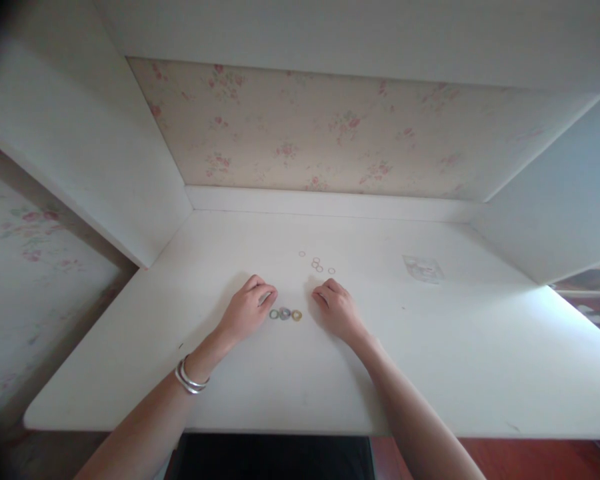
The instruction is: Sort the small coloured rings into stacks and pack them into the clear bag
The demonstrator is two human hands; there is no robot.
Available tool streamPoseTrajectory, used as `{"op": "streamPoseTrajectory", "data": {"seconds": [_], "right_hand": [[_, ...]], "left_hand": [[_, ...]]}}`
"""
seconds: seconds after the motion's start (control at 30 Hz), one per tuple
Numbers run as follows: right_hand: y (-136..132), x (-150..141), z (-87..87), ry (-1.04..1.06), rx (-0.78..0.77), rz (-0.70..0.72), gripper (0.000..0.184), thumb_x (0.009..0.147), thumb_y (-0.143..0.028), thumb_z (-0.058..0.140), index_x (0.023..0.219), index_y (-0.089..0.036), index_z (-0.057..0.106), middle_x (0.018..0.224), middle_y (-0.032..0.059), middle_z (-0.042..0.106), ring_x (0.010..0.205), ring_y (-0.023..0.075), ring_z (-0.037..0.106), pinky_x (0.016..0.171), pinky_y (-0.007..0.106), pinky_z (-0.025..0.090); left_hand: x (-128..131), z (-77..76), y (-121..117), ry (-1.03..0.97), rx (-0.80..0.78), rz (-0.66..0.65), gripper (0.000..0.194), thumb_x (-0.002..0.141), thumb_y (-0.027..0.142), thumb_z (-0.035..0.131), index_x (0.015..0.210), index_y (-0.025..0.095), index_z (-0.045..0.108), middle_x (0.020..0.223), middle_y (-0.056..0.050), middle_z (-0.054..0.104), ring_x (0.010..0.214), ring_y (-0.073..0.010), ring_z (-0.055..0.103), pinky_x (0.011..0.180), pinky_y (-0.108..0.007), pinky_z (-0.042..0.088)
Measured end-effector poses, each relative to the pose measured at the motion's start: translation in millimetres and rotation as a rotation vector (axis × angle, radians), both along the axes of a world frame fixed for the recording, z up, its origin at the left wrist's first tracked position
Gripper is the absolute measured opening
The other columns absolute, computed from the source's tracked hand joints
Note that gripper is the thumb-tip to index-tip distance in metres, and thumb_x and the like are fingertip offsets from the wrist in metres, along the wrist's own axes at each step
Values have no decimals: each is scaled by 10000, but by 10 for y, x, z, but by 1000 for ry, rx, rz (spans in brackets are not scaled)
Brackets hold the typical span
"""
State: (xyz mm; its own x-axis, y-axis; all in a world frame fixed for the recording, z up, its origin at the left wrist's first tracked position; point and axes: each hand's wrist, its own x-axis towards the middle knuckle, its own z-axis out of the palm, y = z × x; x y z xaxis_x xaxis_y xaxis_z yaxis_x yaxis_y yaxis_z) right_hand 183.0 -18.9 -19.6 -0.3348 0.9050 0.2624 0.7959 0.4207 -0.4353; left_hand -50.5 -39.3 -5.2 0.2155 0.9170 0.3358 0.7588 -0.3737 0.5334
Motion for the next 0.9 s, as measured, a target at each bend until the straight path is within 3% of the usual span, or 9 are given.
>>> {"op": "streamPoseTrajectory", "data": {"seconds": [0.2, 0.53, 0.7, 0.8, 0.9], "right_hand": [[-338, 0, -25, 60, 30, 124, 241, 935, -279, 407, 910, -211, 637, 864, 48, 579, 794, 146, 547, 739, 279, 416], [-390, 22, -58, -10, 68, 172, 222, 922, -294, 450, 915, -227, 662, 839, 42, 594, 808, 147, 552, 788, 304, 368], [-165, 133, -61, 11, 63, -52, 282, 926, -331, 401, 1032, -239, 646, 928, 59, 598, 841, 158, 569, 781, 292, 390], [70, 227, -52, -98, 1, -241, 365, 917, -351, 383, 1232, -254, 539, 1030, 86, 577, 893, 195, 555, 787, 328, 388], [243, 280, -42, -225, -42, -338, 390, 918, -362, 360, 1275, -292, 502, 1049, 102, 558, 909, 223, 534, 772, 361, 365]], "left_hand": [[3, -24, 4, 15, 8, -21, 171, 894, 258, 469, 887, 207, 632, 882, -16, 535, 782, -118, 560, 761, -246, 455], [-18, -25, 40, 23, 20, 0, 191, 900, 266, 456, 902, 205, 637, 883, -30, 547, 812, -136, 560, 797, -272, 457], [-8, -31, 33, 8, 17, -5, 204, 902, 277, 451, 891, 211, 644, 876, -27, 552, 791, -131, 562, 779, -268, 460], [0, -44, 33, 11, 13, -4, 202, 900, 284, 455, 890, 213, 643, 870, -25, 547, 784, -130, 565, 775, -265, 461], [-1, -46, 36, 20, 13, 2, 191, 895, 275, 462, 890, 212, 642, 870, -24, 546, 777, -131, 566, 772, -265, 462]]}}
